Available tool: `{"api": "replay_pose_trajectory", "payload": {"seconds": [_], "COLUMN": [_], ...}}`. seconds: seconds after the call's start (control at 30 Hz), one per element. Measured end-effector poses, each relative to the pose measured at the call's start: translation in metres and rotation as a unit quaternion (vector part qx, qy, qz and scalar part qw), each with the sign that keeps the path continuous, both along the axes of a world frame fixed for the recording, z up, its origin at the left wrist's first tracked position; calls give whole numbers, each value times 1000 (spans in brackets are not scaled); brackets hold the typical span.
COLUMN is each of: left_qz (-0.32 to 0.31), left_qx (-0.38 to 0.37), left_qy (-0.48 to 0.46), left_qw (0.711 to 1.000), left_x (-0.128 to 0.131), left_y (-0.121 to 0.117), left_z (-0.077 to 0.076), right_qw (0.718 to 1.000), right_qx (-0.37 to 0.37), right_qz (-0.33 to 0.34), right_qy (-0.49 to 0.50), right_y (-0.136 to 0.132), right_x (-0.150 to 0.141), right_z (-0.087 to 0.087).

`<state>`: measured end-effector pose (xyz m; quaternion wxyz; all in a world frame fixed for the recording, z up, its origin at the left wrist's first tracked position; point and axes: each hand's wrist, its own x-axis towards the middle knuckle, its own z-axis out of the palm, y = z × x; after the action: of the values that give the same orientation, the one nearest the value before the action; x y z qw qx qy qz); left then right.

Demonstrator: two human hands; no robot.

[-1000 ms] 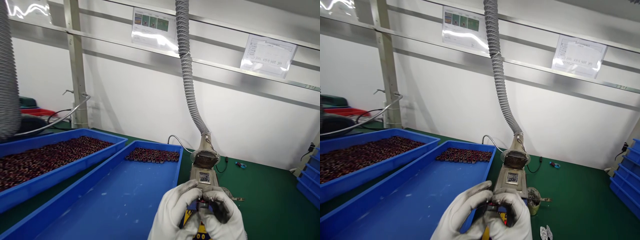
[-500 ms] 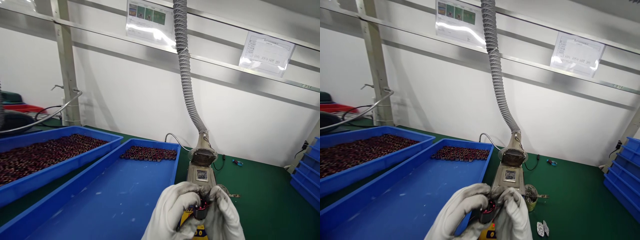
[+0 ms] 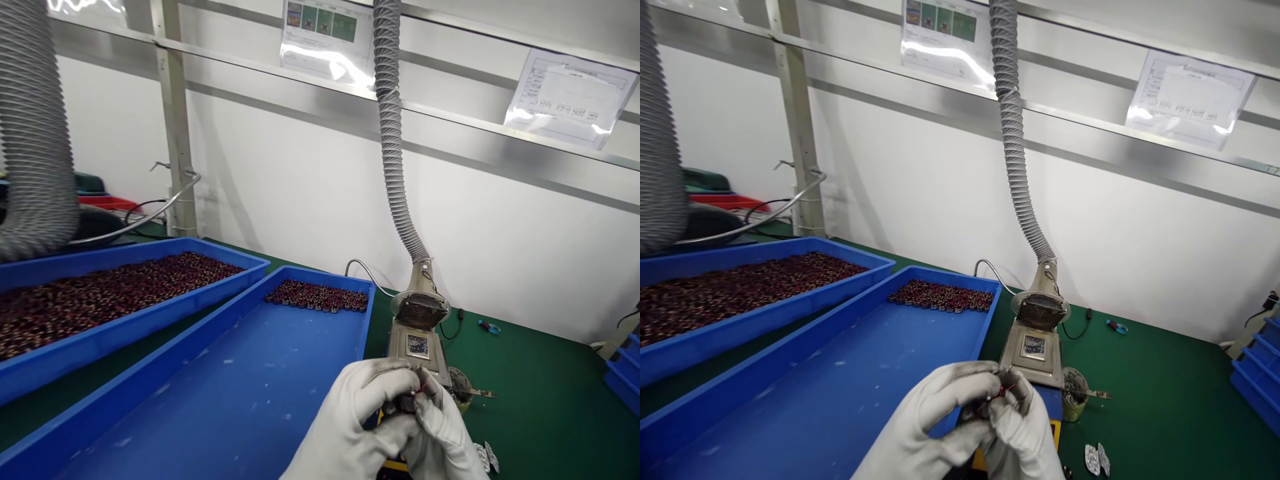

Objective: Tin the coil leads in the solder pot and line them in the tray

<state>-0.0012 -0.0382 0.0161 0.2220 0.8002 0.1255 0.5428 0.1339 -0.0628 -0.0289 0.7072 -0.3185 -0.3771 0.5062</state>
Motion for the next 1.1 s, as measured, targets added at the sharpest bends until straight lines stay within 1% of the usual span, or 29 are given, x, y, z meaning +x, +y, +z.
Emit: {"api": "replay_pose_trajectory", "payload": {"seconds": [0.07,0.13,0.2,0.27,0.33,0.37,0.43,0.5,0.53,0.6,0.7,0.77,0.8,0.87,0.93,0.97,1.03,1.1], "left_qz": [-67,-105,-114,-111,-111,-115,-130,-146,-146,-132,-89,-46,-33,-20,-21,-21,-36,-75], "left_qx": [-79,-146,-216,-284,-326,-336,-342,-360,-373,-395,-397,-392,-383,-341,-273,-241,-214,-236], "left_qy": [-24,-73,-131,-193,-232,-217,-138,-86,-92,-151,-221,-226,-198,-98,-9,4,-8,-41], "left_qw": [994,981,961,933,910,909,920,917,911,897,886,891,901,935,962,970,976,968], "left_x": [-1,-2,-3,-5,-9,-10,-9,-4,-1,3,0,-6,-9,-9,-5,-3,2,4], "left_y": [3,6,10,13,14,13,10,5,4,3,6,7,7,3,-3,-5,-8,-8], "left_z": [1,0,-2,-3,-3,-2,2,6,7,7,4,2,2,3,5,7,10,13], "right_qw": [1000,1000,1000,999,998,998,997,997,997,998,999,999,999,999,999,999,999,999], "right_qx": [-2,2,4,-5,-16,-19,-19,-11,-9,-11,-23,-26,-27,-26,-26,-27,-30,-32], "right_qz": [11,15,22,39,55,60,58,52,50,49,44,38,36,33,36,38,39,29], "right_qy": [4,7,7,8,17,24,44,62,61,44,19,20,20,17,16,15,13,13], "right_y": [4,5,3,-1,-3,-4,-2,1,2,1,-5,-11,-14,-18,-22,-23,-25,-25], "right_x": [2,0,-4,-8,-10,-10,-12,-14,-14,-13,-6,-2,-1,-2,-6,-8,-12,-15], "right_z": [-7,-8,-5,0,3,4,3,1,0,0,5,10,12,15,18,19,21,22]}}
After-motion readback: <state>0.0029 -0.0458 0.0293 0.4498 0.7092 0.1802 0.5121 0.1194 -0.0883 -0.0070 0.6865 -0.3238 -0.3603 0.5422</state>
